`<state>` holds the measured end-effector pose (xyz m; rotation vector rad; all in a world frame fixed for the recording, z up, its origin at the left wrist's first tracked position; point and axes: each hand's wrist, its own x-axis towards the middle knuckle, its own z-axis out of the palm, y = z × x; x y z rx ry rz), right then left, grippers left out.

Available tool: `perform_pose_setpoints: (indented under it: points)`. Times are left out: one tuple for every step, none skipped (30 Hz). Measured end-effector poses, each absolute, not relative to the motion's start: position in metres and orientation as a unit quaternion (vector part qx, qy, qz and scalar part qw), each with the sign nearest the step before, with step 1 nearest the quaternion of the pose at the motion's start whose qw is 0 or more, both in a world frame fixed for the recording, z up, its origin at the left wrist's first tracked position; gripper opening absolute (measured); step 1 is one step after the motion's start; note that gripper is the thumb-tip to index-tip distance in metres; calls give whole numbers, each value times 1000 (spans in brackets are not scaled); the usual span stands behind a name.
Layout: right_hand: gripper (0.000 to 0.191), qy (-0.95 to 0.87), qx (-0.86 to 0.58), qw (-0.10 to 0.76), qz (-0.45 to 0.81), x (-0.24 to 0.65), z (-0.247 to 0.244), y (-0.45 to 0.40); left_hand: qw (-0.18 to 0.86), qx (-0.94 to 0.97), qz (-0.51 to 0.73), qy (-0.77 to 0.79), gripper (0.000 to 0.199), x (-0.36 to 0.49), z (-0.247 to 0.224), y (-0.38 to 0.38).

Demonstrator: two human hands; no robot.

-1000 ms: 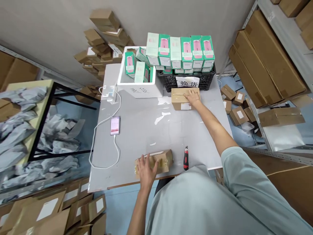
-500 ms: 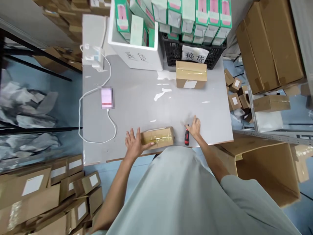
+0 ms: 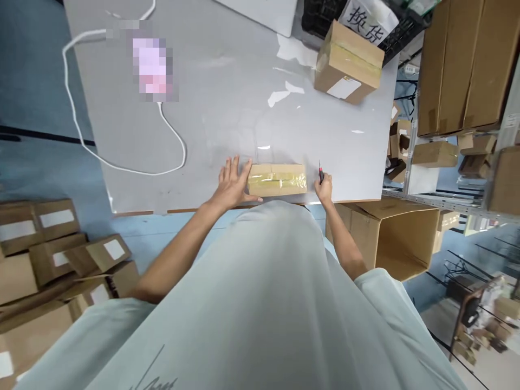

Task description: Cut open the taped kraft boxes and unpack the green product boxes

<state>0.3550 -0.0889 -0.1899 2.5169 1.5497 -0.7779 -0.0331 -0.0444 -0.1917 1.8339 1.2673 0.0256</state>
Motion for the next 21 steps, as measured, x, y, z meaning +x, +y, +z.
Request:
perform_pose_setpoints:
  points:
    - [56,520,815,27,-253,353,-179,-85,452,738,22,501,168,-36,-195,-44]
    - [52,535,806,9,-254,351,-167,-82,464,736,36,492,169,-38,-198,-43]
    - [49,552,793,-8,-257,348,-155,-79,476,733,49,484,169,-40,-202,-42]
    - [47,572,778,-22,-259,343,-143,-76,487,730,61,475,169,-42,-205,-41]
    - [46,596,759,-31,-261,337,-130,-72,498,727,70,467,168,-42,-207,-40]
    - [46,624,735,-33,-263,328,-119,-69,507,725,76,460,168,-43,-209,-39]
    - [47,652,709,-25,-267,318,-109,-66,514,724,79,453,168,-43,-211,-38]
    - [47,681,679,-5,-274,305,-100,-62,519,723,79,448,167,-42,-211,-38]
    - [46,709,646,26,-284,292,-93,-59,523,722,79,446,166,-42,-211,-37]
    - [46,731,611,67,-294,278,-88,-55,525,721,79,445,165,-41,-210,-37]
    - [46,749,577,113,-305,264,-84,-51,526,719,78,446,164,-41,-208,-36]
    - [46,762,545,157,-313,250,-82,-47,527,717,78,449,163,-40,-206,-36]
    - [47,770,520,195,-316,239,-80,-43,528,715,79,451,162,-40,-204,-36]
    - [48,774,502,225,-314,228,-80,-40,528,714,79,452,162,-40,-203,-35]
    - [50,775,492,247,-310,220,-79,-36,528,714,80,452,161,-39,-202,-35]
    - [51,776,487,262,-305,214,-78,-33,527,715,81,452,161,-39,-201,-35]
    - [52,776,484,271,-300,209,-77,-30,526,716,83,452,160,-38,-200,-35]
    - [53,776,483,276,-297,206,-75,-28,525,717,84,451,159,-38,-200,-35]
    - [53,776,481,280,-297,204,-74,-26,525,718,85,450,158,-37,-200,-35]
    - [54,776,479,283,-296,202,-73,-24,525,718,86,449,158,-37,-200,-35]
    - [54,776,477,288,-294,201,-71,-22,526,718,88,448,157,-37,-200,-35]
